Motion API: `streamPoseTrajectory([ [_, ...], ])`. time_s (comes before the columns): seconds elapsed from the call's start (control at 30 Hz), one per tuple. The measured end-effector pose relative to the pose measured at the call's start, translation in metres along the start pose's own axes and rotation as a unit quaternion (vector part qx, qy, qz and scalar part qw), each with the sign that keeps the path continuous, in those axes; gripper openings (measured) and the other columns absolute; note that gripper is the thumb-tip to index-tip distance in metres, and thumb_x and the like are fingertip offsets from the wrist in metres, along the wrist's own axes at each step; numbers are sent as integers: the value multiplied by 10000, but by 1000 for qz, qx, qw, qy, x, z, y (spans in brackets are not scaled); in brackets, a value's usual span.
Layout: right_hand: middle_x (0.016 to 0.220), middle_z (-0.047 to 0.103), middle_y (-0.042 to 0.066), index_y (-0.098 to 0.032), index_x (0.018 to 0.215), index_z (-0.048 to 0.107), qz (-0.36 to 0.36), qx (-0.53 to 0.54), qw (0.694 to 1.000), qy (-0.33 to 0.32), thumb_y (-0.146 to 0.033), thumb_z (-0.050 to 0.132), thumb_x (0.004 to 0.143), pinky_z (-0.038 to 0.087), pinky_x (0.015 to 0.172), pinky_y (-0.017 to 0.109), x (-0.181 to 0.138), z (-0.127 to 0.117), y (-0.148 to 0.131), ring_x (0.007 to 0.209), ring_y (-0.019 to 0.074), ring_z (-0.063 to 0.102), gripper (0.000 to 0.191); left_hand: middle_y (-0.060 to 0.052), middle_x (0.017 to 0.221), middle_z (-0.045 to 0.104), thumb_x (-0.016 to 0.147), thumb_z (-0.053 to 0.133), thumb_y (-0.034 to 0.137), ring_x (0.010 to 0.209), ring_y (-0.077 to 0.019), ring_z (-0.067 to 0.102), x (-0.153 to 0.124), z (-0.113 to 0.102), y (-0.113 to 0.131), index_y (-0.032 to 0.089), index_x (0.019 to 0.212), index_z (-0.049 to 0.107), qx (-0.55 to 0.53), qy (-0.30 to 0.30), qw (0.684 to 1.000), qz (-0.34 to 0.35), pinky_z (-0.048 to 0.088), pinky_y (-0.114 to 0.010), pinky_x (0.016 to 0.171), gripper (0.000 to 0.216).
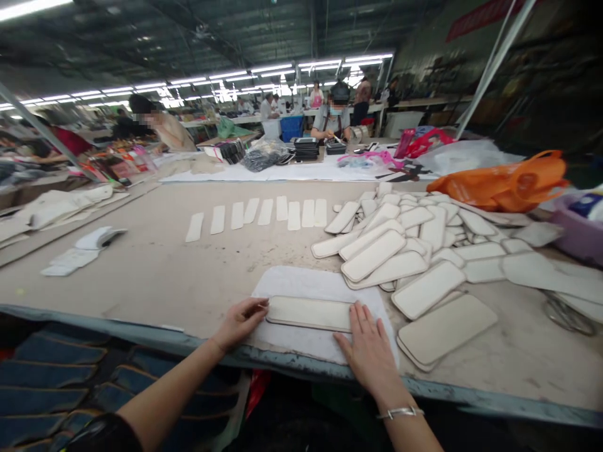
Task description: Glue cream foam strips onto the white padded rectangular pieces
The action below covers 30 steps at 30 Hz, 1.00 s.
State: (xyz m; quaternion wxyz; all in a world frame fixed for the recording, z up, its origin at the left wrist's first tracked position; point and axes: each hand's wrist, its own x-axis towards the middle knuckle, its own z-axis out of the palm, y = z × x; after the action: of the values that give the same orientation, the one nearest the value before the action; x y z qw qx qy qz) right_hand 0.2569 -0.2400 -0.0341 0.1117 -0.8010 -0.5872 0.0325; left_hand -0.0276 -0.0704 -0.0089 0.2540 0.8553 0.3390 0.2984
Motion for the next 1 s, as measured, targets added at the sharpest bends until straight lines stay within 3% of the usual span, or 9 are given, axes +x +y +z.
streamPoseTrajectory([
  [0.07,1502,205,135,-61,1423,255,-5,0,1000,7,-559,336,880,124,1117,496,0,2,-1,1397,268,137,741,-81,984,707,891,471,358,864,-184,682,4,-7,3,163,1097,614,-19,58,997,-52,584,-326,752,317],
  [0.13,1500,211,134,-57,1421,259,-7,-3,1000,8,-559,341,878,127,1117,495,0,2,-1,1395,268,147,743,-93,1085,679,902,447,362,998,-202,643,8,-9,17,168,1133,601,23,66,997,-39,544,-372,871,339],
  [0.2,1500,213,130,-55,1419,261,-7,-6,1000,10,-555,342,879,132,1115,495,0,1,-1,1393,269,154,741,-104,1248,591,907,439,366,1171,-215,539,9,-1,39,175,1227,546,85,7,996,19,455,-402,1000,387],
  [0.3,1498,222,128,-59,1418,270,-5,-6,1000,18,-549,339,881,141,1112,496,0,1,-1,1389,272,164,729,-140,1413,414,903,428,428,1338,-249,328,8,34,75,135,1368,386,165,-134,972,97,329,-441,1088,552],
  [0.43,1495,230,137,-60,1415,277,-11,-7,1000,28,-560,345,876,157,1108,491,-1,3,0,1383,272,186,738,-195,1475,264,886,353,563,1387,-310,172,6,83,99,82,1416,282,239,-211,943,97,225,-502,1103,719],
  [0.5,1496,226,142,-58,1414,278,-10,-10,999,32,-567,348,872,160,1107,486,-1,4,1,1381,272,191,747,-195,1490,220,886,310,591,1396,-315,131,7,92,99,81,1423,265,252,-211,940,95,186,-509,1108,742],
  [0.7,1499,216,139,-59,1415,278,-7,-4,999,31,-580,361,862,157,1109,481,1,6,2,1384,277,184,765,-157,1502,220,892,292,588,1399,-282,143,12,78,84,117,1442,215,269,-238,926,113,186,-476,1108,729],
  [0.83,1506,171,162,-35,1411,277,9,8,998,56,-559,372,869,100,1115,511,-3,-7,-7,1397,304,112,759,-157,1507,202,873,336,595,1400,-296,128,11,82,80,114,1443,209,287,-227,920,141,181,-487,1106,757],
  [1.0,1524,137,107,-116,1450,180,-100,72,992,23,-543,353,889,97,1138,442,-7,-25,-34,1409,234,83,725,-142,1497,247,889,375,458,1385,-298,191,10,91,72,131,1440,236,306,-184,915,191,209,-483,1091,656],
])
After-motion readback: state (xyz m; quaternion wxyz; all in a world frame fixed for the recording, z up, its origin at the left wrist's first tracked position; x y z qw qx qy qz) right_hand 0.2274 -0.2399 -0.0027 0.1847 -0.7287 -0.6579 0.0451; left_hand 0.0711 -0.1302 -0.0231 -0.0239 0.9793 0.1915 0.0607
